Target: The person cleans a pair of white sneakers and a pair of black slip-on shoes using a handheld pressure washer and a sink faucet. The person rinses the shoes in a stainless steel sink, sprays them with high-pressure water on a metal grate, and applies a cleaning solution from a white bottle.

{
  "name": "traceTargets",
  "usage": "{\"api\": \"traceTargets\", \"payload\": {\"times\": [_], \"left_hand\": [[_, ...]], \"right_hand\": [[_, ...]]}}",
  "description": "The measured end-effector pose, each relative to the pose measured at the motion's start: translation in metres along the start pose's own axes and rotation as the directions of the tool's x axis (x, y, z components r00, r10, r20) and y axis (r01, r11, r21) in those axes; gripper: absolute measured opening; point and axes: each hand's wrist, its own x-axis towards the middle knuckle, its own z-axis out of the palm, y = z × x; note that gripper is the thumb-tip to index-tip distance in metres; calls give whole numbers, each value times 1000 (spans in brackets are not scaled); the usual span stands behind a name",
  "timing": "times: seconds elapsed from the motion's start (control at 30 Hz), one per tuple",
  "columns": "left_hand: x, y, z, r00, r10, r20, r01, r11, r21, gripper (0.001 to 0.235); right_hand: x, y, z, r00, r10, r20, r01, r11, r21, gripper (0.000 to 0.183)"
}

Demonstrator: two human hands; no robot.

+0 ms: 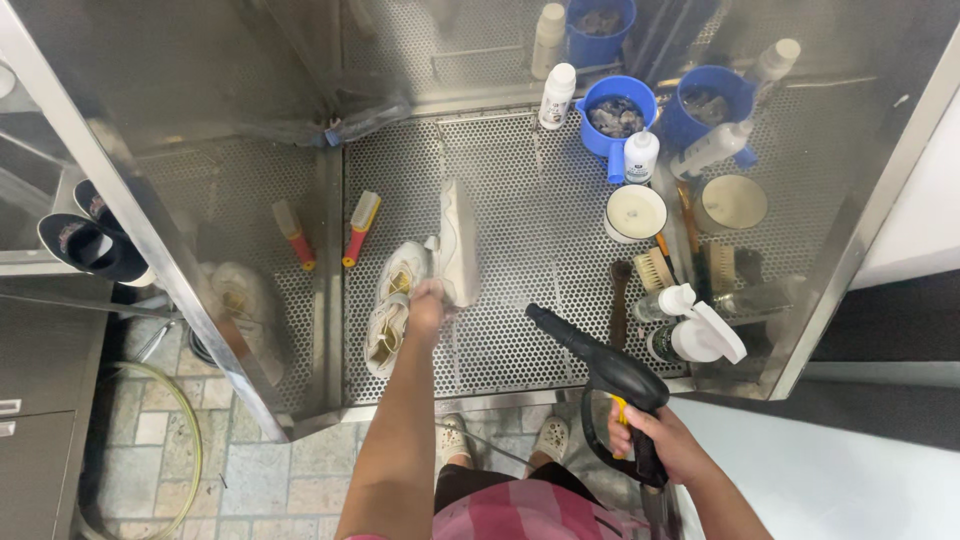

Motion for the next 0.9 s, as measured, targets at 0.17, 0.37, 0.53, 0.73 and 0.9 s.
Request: {"api": "traceTargets", "payload": {"times": [0.17,0.37,0.53,0.73,0.9], "left_hand": [[-11,2,6,981,189,-49,-184,978,99,23],[-91,47,42,853,520,42,-325,467,822,22],[-130,86,80,877,459,141,-376,475,795,42],[-98,96,114,902,318,291,-413,445,794,48],[-89,94,135,957,165,238,-281,334,900,53]], "right_hand": [[6,-9,6,996,-78,39,81,995,-61,35],[-2,-1,13,993,-58,-107,39,985,-170,42],[-9,2,20,994,-85,-63,72,980,-183,37],[-8,6,20,993,-65,-99,48,985,-167,31],[-5,16,13,987,-30,-157,24,999,-38,28]]}}
